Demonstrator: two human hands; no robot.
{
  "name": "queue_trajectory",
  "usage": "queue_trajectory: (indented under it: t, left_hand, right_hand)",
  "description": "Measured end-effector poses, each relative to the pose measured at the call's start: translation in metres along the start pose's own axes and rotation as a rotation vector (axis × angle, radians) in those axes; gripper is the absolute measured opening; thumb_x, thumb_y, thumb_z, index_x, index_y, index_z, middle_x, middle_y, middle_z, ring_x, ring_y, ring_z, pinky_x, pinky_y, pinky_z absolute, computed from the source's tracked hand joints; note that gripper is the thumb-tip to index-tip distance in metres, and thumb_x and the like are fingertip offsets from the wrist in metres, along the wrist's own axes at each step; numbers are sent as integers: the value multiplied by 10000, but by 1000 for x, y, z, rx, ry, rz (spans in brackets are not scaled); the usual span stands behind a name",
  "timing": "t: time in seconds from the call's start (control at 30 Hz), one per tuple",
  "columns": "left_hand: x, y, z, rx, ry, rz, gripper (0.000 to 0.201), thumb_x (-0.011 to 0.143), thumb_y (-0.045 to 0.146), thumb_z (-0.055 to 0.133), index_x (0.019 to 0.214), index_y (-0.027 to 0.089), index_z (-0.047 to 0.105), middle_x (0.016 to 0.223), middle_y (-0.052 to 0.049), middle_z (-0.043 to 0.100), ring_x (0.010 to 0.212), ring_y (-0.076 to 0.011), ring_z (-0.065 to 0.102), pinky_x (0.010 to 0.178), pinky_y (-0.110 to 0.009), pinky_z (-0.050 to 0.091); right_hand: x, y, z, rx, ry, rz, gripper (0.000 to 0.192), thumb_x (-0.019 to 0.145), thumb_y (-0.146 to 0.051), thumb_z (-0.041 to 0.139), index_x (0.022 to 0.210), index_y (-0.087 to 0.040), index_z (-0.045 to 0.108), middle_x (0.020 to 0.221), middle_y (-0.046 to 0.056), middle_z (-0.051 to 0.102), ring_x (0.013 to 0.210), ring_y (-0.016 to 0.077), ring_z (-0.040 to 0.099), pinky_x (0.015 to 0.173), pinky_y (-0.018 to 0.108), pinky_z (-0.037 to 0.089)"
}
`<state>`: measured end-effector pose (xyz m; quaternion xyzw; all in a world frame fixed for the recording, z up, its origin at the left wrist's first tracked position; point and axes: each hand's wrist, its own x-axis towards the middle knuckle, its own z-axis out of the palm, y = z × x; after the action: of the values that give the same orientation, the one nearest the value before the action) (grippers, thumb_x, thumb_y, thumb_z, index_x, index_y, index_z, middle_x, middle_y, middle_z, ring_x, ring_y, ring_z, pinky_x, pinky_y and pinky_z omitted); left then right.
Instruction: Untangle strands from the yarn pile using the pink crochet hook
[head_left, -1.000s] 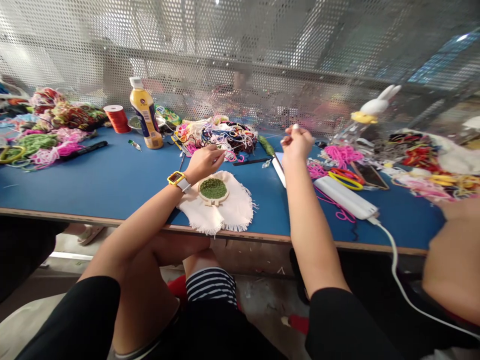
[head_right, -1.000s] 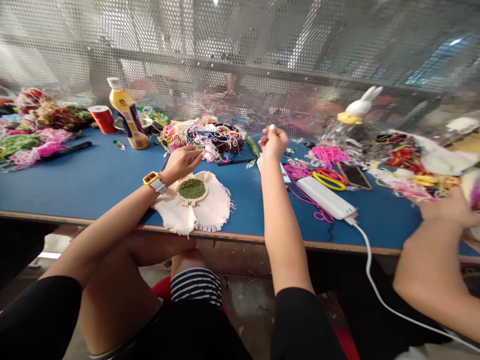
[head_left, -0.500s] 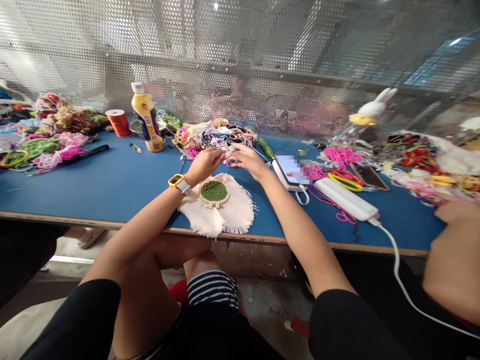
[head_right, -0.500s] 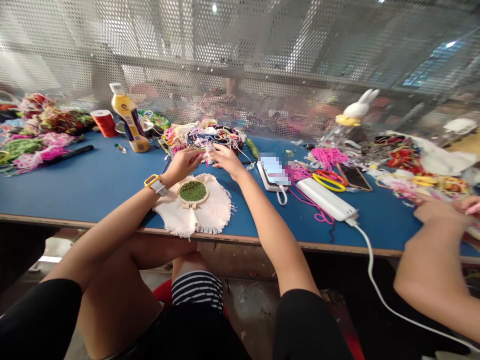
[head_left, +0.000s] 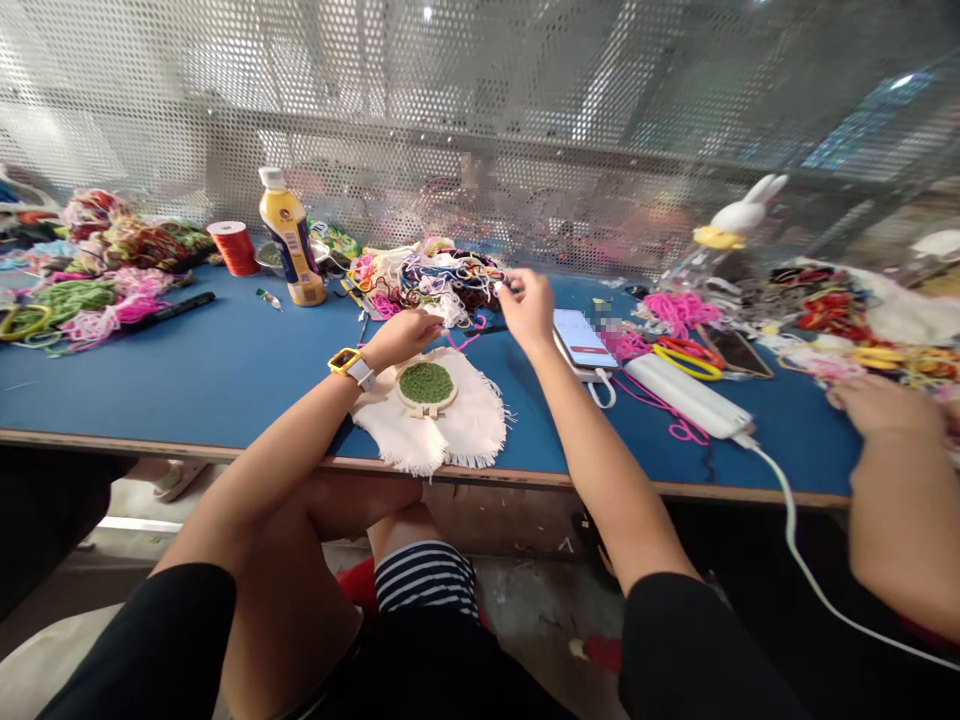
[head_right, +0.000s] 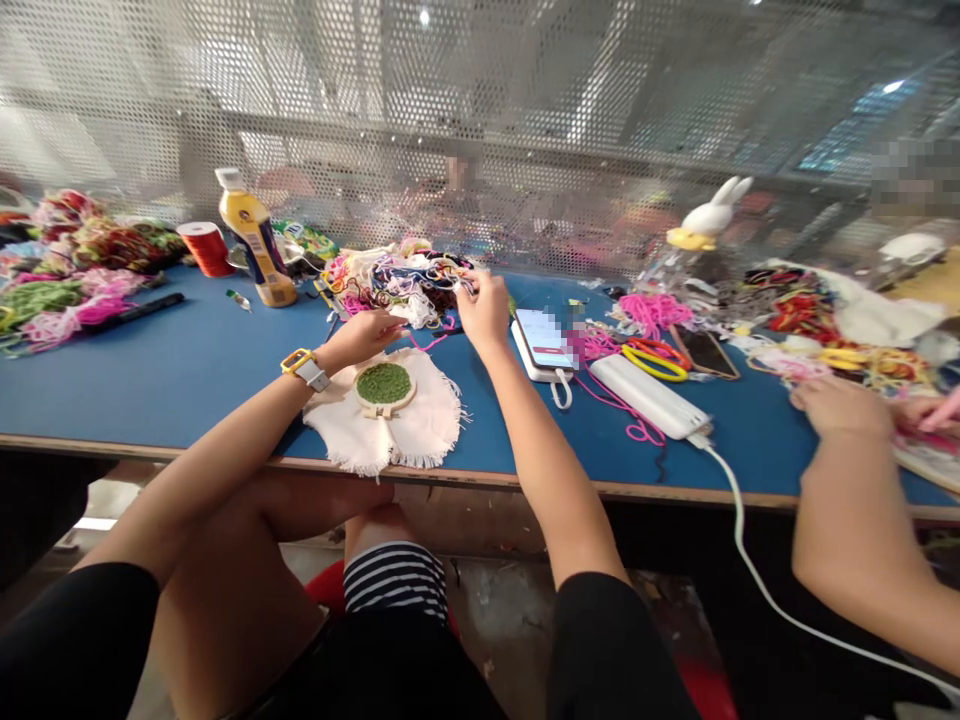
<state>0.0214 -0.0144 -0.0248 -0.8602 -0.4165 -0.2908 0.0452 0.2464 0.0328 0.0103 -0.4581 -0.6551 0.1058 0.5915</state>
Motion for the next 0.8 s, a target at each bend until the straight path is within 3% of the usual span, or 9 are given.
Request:
queue_trajectory:
  t: [0.13,0.23,0.3,0.43,0.6,0.67,0.8]
  left_hand:
    - [-4,-1,-1,132,-19,-48,250,914,284,472,861,141,671,722,-60,641,633,-150,552,572,-240,368]
    - [-3,-8,-2,156,-28,-76,271,915,292,450,845,148,669,748,-72,657,655,-158,571,578,-243,379]
    - [-3,-14,-2,147,-12,-86,270,908,297,448,819,157,661,752,-73,663,683,-160,585,603,-240,401]
    - [-3,-22,-4,111,41,-136,273,901,325,441,801,176,648,735,-67,670,716,-168,608,632,-239,435]
    - [-4,-20,-5,140,38,-140,266,897,313,443,817,173,654,724,-69,670,698,-170,611,619,-247,439]
    - [-3,-19,-6,149,35,-130,263,900,307,443,827,174,657,742,-70,674,701,-169,613,615,-245,437]
    - [-3,-18,-7,168,25,-108,261,908,306,447,856,174,667,757,-70,680,698,-167,620,606,-240,432]
  right_hand:
    - [5,4,-71,-138,164,-96,264,802,-146,497,1030,-205,616,951,66,655,930,202,617,894,405,483]
    - [-29,20,-121,-310,126,-168,361,779,-109,450,1094,-223,585,1032,71,687,1074,232,596,972,436,446]
    - [-57,33,-141,-364,101,-162,343,772,-118,442,1071,-221,575,1001,76,705,1082,250,603,990,453,434]
    - [-87,55,-152,-379,54,-40,280,735,-133,451,980,-240,537,966,64,704,973,253,653,920,448,474]
    - [-87,71,-148,-404,-12,-34,107,738,-208,485,833,-240,522,1000,92,664,1051,282,617,942,477,458]
    - [-84,77,-148,-392,-43,-12,160,718,-203,490,871,-238,519,1049,102,654,1107,288,592,974,497,434]
    - [-55,88,-144,-253,-126,86,448,667,-167,491,1110,-233,466,1156,114,632,1199,269,544,1018,508,396]
